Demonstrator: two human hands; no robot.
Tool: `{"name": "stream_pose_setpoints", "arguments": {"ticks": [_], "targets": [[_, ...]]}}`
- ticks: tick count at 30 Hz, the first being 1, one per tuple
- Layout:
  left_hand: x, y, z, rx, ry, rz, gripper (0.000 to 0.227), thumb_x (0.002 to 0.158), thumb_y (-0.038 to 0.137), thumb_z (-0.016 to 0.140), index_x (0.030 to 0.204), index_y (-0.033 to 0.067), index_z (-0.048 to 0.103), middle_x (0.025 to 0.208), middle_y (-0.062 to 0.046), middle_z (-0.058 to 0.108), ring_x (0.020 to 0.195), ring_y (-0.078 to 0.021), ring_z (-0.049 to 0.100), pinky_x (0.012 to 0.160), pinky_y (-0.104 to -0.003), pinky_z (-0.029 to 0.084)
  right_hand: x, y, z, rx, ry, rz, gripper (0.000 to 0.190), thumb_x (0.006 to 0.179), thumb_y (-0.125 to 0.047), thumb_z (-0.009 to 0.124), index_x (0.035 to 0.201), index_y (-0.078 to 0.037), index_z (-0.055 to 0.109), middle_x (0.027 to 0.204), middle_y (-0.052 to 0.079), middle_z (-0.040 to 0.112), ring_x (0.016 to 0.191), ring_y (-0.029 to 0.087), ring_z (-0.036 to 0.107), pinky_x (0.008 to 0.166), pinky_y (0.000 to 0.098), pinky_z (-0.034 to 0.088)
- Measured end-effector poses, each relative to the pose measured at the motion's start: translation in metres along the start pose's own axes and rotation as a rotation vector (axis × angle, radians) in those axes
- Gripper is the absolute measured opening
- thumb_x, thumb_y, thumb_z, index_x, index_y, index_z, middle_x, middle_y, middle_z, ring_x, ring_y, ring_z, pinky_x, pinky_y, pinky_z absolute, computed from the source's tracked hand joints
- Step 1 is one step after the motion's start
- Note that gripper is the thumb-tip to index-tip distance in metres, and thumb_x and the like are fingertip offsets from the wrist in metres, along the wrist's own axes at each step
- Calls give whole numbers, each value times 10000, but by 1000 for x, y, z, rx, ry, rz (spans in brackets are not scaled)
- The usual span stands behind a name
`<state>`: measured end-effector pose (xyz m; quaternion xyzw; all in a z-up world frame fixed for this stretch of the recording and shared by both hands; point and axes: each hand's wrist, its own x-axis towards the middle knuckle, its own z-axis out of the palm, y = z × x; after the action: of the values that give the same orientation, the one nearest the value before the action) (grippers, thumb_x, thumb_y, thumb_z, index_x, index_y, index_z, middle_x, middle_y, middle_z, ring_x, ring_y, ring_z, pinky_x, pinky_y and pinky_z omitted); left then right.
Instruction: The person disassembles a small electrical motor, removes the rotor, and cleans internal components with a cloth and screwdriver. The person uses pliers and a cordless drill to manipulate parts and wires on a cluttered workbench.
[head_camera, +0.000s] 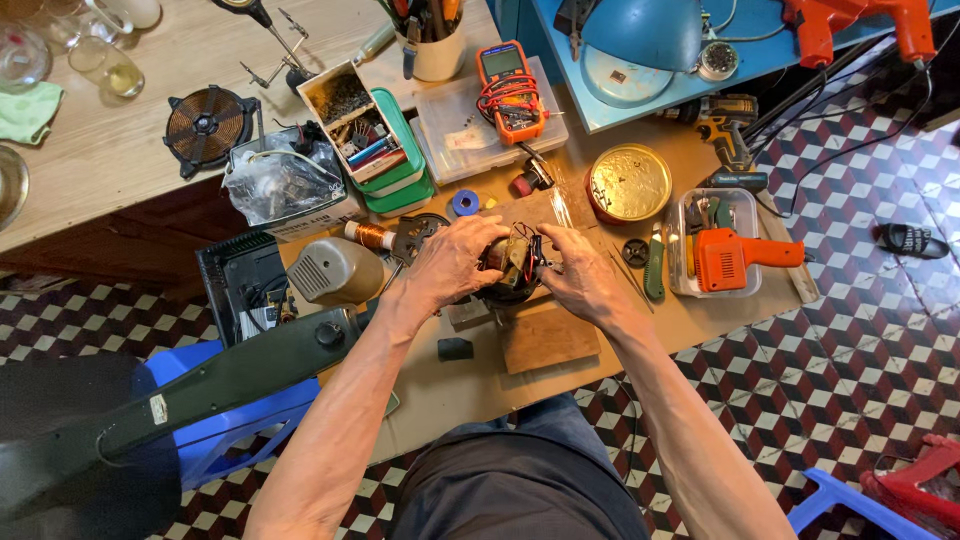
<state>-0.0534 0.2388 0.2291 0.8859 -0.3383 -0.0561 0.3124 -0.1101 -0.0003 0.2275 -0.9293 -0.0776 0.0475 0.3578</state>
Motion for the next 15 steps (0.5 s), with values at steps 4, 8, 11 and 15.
{"name": "stream_pose_setpoints", "arguments": {"ticks": [4, 8, 11, 15], "targets": [[1, 4, -5, 7, -24, -18, 657, 737, 233, 842, 1341, 138, 601, 1464, -140, 561, 1361, -356, 509, 1100, -493, 431, 3, 4, 6, 44, 5, 12, 591, 889, -184, 705, 1435, -75, 506, 1386, 185, 603, 1259, 355, 599, 1036, 433, 496], [-4, 12, -10, 8, -31, -27, 675, 764, 245, 834, 1383, 142, 586, 1495, -137, 544, 1396, -350, 485, 1120, -495, 413, -10, -5, 0, 152, 52, 135, 634, 878, -189, 699, 1462, -77, 478, 1364, 191, 606, 1181, 316, 641, 975, 411, 527], [-3, 17, -11, -32, 3, 10, 820, 715, 308, 863, 1427, 95, 517, 1503, -194, 475, 1390, -388, 437, 1100, -516, 388, -39, -9, -15, 262, 76, 312, 616, 905, -211, 676, 1468, -77, 465, 1306, 162, 657, 1108, 267, 693, 924, 383, 562], [-2, 25, -7, -66, 72, 46, 892, 733, 369, 876, 1461, 69, 459, 1518, -221, 419, 1402, -403, 406, 1128, -525, 362, -57, -11, -17, 232, 123, 364, 563, 925, -235, 676, 1439, -65, 520, 1231, 147, 710, 1039, 252, 732, 913, 373, 575]]}}
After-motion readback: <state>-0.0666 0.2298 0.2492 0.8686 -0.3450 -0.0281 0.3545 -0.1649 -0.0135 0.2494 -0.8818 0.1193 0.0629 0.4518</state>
